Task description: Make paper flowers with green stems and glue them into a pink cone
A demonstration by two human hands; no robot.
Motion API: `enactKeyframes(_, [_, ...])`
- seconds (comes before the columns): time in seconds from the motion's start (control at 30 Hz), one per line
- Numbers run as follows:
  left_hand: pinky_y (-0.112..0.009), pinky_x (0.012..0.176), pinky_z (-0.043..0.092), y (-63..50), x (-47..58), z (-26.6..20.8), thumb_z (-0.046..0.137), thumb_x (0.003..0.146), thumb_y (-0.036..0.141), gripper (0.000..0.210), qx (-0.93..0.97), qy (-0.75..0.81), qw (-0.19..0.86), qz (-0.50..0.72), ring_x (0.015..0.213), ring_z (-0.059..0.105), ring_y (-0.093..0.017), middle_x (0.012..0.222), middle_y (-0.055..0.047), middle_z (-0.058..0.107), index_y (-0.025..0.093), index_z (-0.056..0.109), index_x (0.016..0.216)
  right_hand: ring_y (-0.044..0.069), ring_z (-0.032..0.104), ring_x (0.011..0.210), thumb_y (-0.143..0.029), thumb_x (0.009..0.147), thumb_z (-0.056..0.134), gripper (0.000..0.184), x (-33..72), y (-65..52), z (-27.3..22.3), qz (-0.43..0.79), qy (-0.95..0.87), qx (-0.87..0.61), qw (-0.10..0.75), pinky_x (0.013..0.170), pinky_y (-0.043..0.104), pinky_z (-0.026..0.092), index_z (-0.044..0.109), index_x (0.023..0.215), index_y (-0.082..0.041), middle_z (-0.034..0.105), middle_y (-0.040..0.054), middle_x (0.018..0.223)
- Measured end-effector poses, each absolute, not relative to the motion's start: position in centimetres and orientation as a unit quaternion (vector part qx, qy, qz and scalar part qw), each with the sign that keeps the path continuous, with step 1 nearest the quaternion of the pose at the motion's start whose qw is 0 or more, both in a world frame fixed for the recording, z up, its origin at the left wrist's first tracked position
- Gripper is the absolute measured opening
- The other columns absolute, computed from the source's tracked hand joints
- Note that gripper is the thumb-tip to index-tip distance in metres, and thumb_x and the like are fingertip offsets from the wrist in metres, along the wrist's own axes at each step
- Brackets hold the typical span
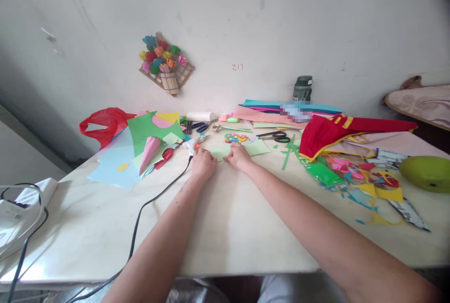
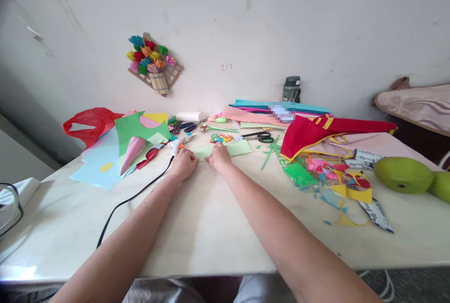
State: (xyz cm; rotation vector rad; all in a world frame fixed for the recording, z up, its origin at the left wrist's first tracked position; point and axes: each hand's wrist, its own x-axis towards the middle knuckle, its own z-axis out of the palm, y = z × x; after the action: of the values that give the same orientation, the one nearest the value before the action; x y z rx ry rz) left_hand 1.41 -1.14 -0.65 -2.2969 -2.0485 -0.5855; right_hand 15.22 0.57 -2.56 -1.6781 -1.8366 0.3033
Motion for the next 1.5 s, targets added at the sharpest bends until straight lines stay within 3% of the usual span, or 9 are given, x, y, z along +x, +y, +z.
enactKeyframes(0.37, [-0.039, 0.086, 0.038, -2.3, 1.5, -0.1, 0.048, 0.074, 0.030, 0.020, -0.697, -0.696, 0.004, -0.173, 0.106, 0.044, -0.031, 0.105, -0.014, 0.054, 0.015, 0.061, 0.079, 0.020, 0.050, 0.102, -0.026, 0.060, 0.069, 0.015, 15.2, 1.0, -2.3, 0.139, -0.691, -0.640, 0.305, 0.089, 0.029, 0.039, 0.058, 0.057, -0.015, 0.053, 0.0105, 0.106])
enactKeyframes(0.53, [-0.039, 0.082, 0.040, -3.3, 1.6, 0.4, 0.040, 0.079, 0.023, 0.025, -0.697, -0.678, 0.106, -0.210, 0.104, 0.047, -0.029, 0.108, -0.016, 0.055, 0.013, 0.058, 0.095, 0.021, 0.050, 0.101, -0.027, 0.062, 0.067, 0.015, 15.3, 0.8, -2.3, 0.137, -0.691, -0.644, 0.299, 0.089, 0.030, 0.039, 0.058, 0.058, -0.016, 0.052, 0.0108, 0.108])
enactKeyframes(0.67, [-0.036, 0.096, 0.031, -5.4, 4.2, -0.1, 0.030, 0.083, 0.018, 0.035, -0.796, -0.573, 0.105, -0.161, 0.110, 0.048, -0.024, 0.109, -0.015, 0.059, 0.009, 0.057, 0.103, 0.022, 0.051, 0.100, -0.023, 0.065, 0.063, 0.009, 15.4, 0.7, -2.2, 0.118, -0.705, -0.636, 0.291, 0.088, 0.029, 0.039, 0.060, 0.062, -0.015, 0.053, 0.0125, 0.109])
enactKeyframes(0.87, [-0.044, 0.102, 0.022, -7.8, 6.6, -1.4, 0.032, 0.081, 0.023, 0.051, -0.802, -0.583, 0.072, -0.106, 0.124, 0.034, -0.031, 0.130, -0.023, 0.041, -0.003, 0.041, 0.125, 0.022, 0.050, 0.103, -0.019, 0.066, 0.060, 0.007, 15.3, 0.7, -2.2, 0.098, -0.707, -0.642, 0.280, 0.088, 0.028, 0.039, 0.061, 0.063, -0.013, 0.055, 0.0137, 0.107])
enactKeyframes(1.07, [-0.042, 0.101, 0.024, -7.6, 6.1, -1.5, 0.034, 0.079, 0.024, 0.050, -0.799, -0.581, 0.089, -0.125, 0.118, 0.040, -0.030, 0.124, -0.022, 0.047, 0.000, 0.043, 0.123, 0.021, 0.053, 0.098, -0.022, 0.066, 0.062, 0.011, 15.3, 0.5, -2.1, 0.104, -0.705, -0.638, 0.293, 0.086, 0.027, 0.040, 0.061, 0.059, -0.014, 0.057, 0.0127, 0.104])
enactKeyframes(1.23, [-0.042, 0.097, 0.028, -7.7, 5.3, -1.5, 0.038, 0.076, 0.024, 0.043, -0.817, -0.545, 0.105, -0.156, 0.109, 0.048, -0.027, 0.114, -0.016, 0.055, 0.010, 0.047, 0.116, 0.021, 0.053, 0.098, -0.019, 0.067, 0.061, 0.006, 15.4, 0.3, -2.2, 0.107, -0.703, -0.633, 0.306, 0.085, 0.028, 0.040, 0.062, 0.064, -0.013, 0.057, 0.0132, 0.103])
enactKeyframes(1.5, [-0.048, 0.098, 0.024, -8.1, 4.7, -1.2, 0.037, 0.080, 0.034, 0.043, -0.810, -0.563, 0.103, -0.131, 0.113, 0.043, -0.029, 0.123, -0.012, 0.051, 0.016, 0.047, 0.118, 0.019, 0.047, 0.107, -0.016, 0.063, 0.066, 0.008, 15.5, 0.4, -2.4, 0.144, -0.682, -0.628, 0.346, 0.088, 0.028, 0.038, 0.063, 0.070, -0.014, 0.051, 0.0112, 0.110])
